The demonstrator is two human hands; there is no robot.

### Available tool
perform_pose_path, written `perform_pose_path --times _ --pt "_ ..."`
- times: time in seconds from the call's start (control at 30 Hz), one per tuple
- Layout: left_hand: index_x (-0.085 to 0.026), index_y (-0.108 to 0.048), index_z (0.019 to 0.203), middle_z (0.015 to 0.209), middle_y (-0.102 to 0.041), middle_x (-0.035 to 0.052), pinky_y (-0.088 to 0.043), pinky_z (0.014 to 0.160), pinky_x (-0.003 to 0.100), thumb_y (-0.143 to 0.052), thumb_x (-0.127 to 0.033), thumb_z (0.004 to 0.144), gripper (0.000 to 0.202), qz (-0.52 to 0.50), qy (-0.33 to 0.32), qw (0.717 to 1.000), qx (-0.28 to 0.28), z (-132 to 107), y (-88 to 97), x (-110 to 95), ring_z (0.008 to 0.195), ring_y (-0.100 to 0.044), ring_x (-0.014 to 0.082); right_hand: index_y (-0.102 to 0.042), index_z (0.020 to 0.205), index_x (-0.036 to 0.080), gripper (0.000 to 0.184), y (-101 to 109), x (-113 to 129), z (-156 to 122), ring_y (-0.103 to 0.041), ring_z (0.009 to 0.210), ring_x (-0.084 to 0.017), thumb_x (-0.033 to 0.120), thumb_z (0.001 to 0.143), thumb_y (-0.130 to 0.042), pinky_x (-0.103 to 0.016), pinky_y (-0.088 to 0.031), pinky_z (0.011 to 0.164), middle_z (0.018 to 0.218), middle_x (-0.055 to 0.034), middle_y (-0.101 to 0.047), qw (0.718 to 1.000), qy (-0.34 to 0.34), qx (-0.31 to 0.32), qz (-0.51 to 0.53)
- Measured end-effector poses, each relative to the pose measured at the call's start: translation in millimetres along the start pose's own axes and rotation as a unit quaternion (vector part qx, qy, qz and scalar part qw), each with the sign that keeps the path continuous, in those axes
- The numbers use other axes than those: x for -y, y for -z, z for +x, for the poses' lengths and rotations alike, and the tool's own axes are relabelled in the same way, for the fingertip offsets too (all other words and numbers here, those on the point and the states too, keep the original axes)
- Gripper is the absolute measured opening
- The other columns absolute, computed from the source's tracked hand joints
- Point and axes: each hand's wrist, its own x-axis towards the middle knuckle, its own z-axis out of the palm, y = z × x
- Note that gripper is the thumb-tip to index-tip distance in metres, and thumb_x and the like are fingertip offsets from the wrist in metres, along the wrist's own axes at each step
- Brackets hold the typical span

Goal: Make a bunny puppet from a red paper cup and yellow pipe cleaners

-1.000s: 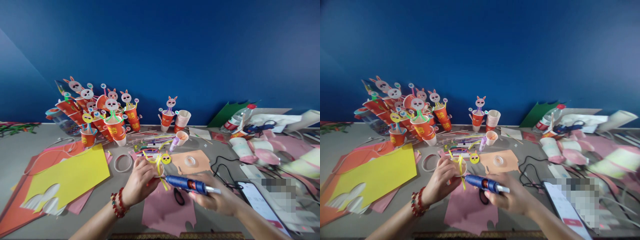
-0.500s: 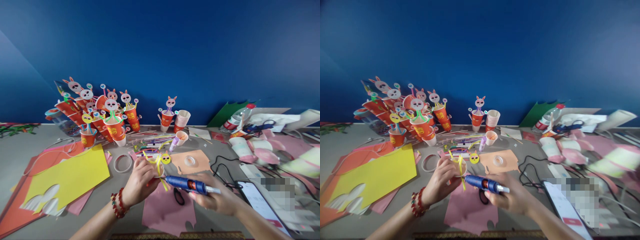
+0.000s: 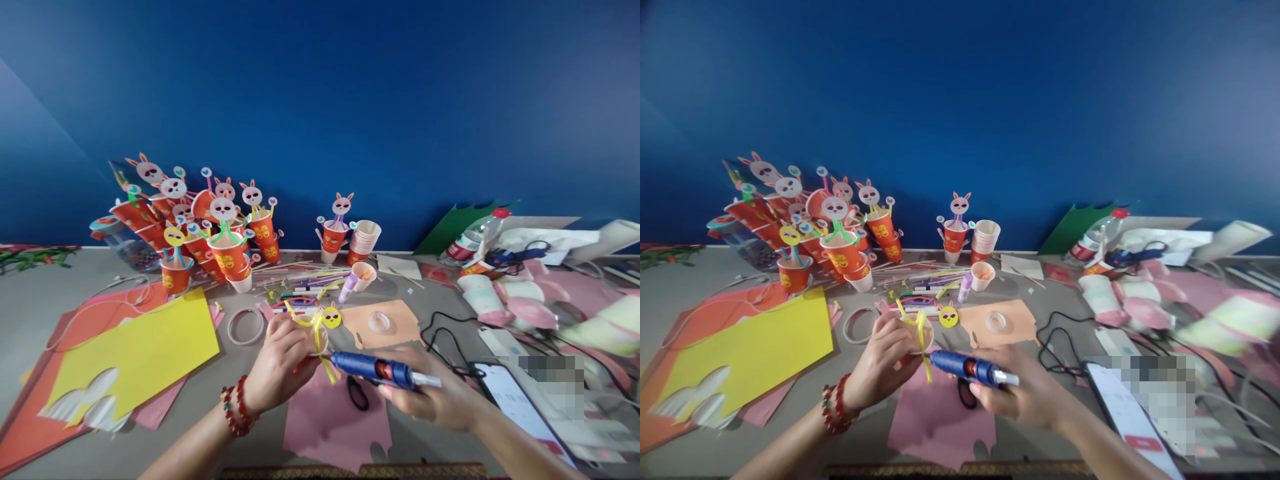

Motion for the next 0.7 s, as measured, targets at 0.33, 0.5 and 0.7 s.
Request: perform_pose_path --times 0.33,0.5,0.7 --pt "-0.022 -0.061 0.085 0.074 -0.069 -0.0025 -0.035 0.106 0.045 -0.064 -0.013 0.088 0.010 0.044 -0.023 0.999 -0.021 -5.4 -4.2 2.6 0.082 -0.063 0.0166 -0.063 0.082 0.017 0.012 5.4 5.0 -1.1 -0.048 0.063 -0.013 0.019 0.079 -0.052 -0.023 -0.035 0.059 0.072 -0.0002 -0.060 1.000 0.002 0.008 -0.007" --pt "-0.023 -0.062 0.085 0.074 -0.070 -0.0027 -0.034 0.108 0.046 -0.065 -0.013 0.087 0.010 0.065 -0.033 0.997 -0.033 -7.5 -5.8 3.3 0.079 -0.063 0.0159 -0.064 0.078 0.017 0.011 3.7 2.0 -2.4 -0.043 0.058 -0.012 0.020 0.080 -0.053 -0.023 -0.033 0.053 0.064 0.0010 -0.056 0.999 -0.001 -0.008 -0.033" --pt "-0.022 -0.061 0.085 0.074 -0.070 -0.0023 -0.034 0.106 0.047 -0.064 -0.012 0.087 0.011 0.054 -0.029 0.997 -0.043 -6.7 -4.1 4.2 0.079 -0.062 0.0168 -0.063 0.074 0.018 0.007 6.3 -0.4 -5.5 -0.046 0.057 -0.012 0.017 0.077 -0.057 -0.020 -0.035 0.051 0.064 0.0010 -0.060 1.000 -0.014 -0.010 -0.001"
